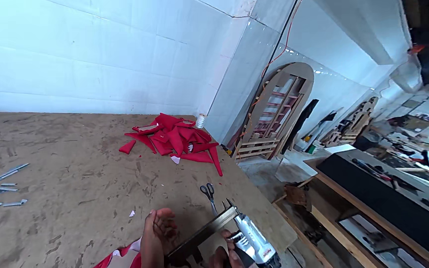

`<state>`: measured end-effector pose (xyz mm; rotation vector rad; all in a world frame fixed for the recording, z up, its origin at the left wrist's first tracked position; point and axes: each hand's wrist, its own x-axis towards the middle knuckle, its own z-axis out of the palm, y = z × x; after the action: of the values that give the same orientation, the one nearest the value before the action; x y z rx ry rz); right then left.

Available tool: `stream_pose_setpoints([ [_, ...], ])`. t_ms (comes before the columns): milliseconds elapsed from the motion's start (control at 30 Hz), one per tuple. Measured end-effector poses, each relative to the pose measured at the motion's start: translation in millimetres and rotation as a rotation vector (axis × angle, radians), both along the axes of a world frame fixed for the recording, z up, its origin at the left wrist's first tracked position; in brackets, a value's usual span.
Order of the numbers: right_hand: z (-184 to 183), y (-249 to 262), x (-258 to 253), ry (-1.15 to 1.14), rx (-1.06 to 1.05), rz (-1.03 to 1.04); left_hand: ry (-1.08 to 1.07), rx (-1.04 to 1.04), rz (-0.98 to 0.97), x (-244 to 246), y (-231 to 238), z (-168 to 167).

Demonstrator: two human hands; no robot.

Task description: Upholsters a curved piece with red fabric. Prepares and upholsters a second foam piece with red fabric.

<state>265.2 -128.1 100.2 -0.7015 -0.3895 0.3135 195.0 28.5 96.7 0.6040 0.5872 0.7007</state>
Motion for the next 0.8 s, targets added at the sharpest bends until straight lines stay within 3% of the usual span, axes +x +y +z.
stream_pose_setpoints([
  [433,-0.8,-11.7,-8.4,0.028,0.076,0.004,-0.034,0.066,0.036,2.0,-11.6,9.1],
  [800,5.4,-38.8,-6.1,-0.024,0.009,-0.022,-0.039,0.069,-0.12,3.0,-39.0,9.6],
])
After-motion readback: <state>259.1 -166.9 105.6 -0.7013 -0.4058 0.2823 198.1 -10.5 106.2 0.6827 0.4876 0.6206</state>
